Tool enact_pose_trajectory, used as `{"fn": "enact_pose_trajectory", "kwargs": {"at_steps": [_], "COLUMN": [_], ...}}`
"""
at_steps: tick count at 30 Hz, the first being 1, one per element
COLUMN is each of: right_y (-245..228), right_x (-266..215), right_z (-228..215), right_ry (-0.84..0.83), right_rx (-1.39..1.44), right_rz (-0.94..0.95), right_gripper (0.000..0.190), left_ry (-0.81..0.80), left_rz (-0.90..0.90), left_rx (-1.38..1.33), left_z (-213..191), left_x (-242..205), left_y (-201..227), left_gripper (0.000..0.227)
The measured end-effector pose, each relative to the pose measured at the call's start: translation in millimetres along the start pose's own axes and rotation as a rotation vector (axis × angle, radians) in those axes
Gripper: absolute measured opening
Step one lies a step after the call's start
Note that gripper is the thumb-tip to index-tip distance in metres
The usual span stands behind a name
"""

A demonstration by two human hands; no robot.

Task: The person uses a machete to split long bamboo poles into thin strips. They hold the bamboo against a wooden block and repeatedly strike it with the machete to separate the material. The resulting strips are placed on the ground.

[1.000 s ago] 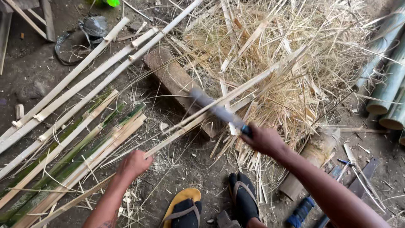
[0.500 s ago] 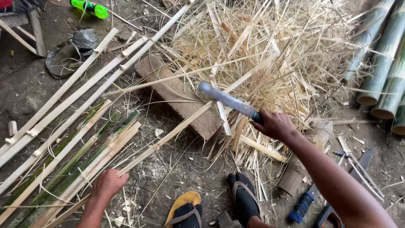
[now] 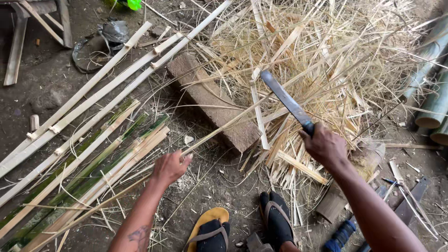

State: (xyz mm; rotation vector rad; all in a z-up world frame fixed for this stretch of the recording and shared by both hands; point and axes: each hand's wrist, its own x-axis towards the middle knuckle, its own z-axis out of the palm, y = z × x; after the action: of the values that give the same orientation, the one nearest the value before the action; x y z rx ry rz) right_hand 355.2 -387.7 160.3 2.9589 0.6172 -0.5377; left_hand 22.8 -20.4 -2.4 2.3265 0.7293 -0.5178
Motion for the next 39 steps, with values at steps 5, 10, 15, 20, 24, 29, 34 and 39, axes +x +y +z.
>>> {"fn": "enact_pose_trajectory", "kwargs": {"at_steps": [5,10,15,20,24,29,34,39], "right_y": [-91.5,-108.8,-98.2,-82.4,-42.2,-77.4,-83.8,8.7], "right_x": [-68.4,-92.1,-95.1,-81.2,-36.8,-69.9,-70.1,15.7], "right_z": [4.0,24.8,38.5,25.7,-13.6,21.4,39.6,-34.6], "right_ry": [-0.321,-0.324,-0.294,-0.372,-0.086,-0.35,-0.4,-0.067], "right_rx": [0.151,-0.103,0.165,-0.135,0.161,0.19,-0.057,0.078], "right_rz": [-0.089,-0.39,-0.255,-0.327,0.051,-0.126,-0.309,0.122], "right_gripper": [0.055,0.062,0.058,0.058,0.061,0.053,0.048,0.06], "left_ry": [0.034,0.063,0.089,0.073,0.068,-0.031,0.004,-0.154], "left_rz": [0.007,0.017,0.005,0.036,-0.019,-0.062,-0.067,-0.158], "left_rx": [0.001,0.077,0.081,0.115,0.062,0.085,0.076,0.084], "left_z": [0.2,12.6,13.8,11.6,9.5,4.7,4.7,1.6], "left_x": [20.7,12.6,22.2,-9.6,-30.1,0.4,-21.7,-45.5], "left_y": [59.0,61.3,66.7,29.1,7.6,40.2,27.5,-1.7], "left_gripper": [0.033,0.038,0.038,0.037,0.035,0.042,0.032,0.033]}}
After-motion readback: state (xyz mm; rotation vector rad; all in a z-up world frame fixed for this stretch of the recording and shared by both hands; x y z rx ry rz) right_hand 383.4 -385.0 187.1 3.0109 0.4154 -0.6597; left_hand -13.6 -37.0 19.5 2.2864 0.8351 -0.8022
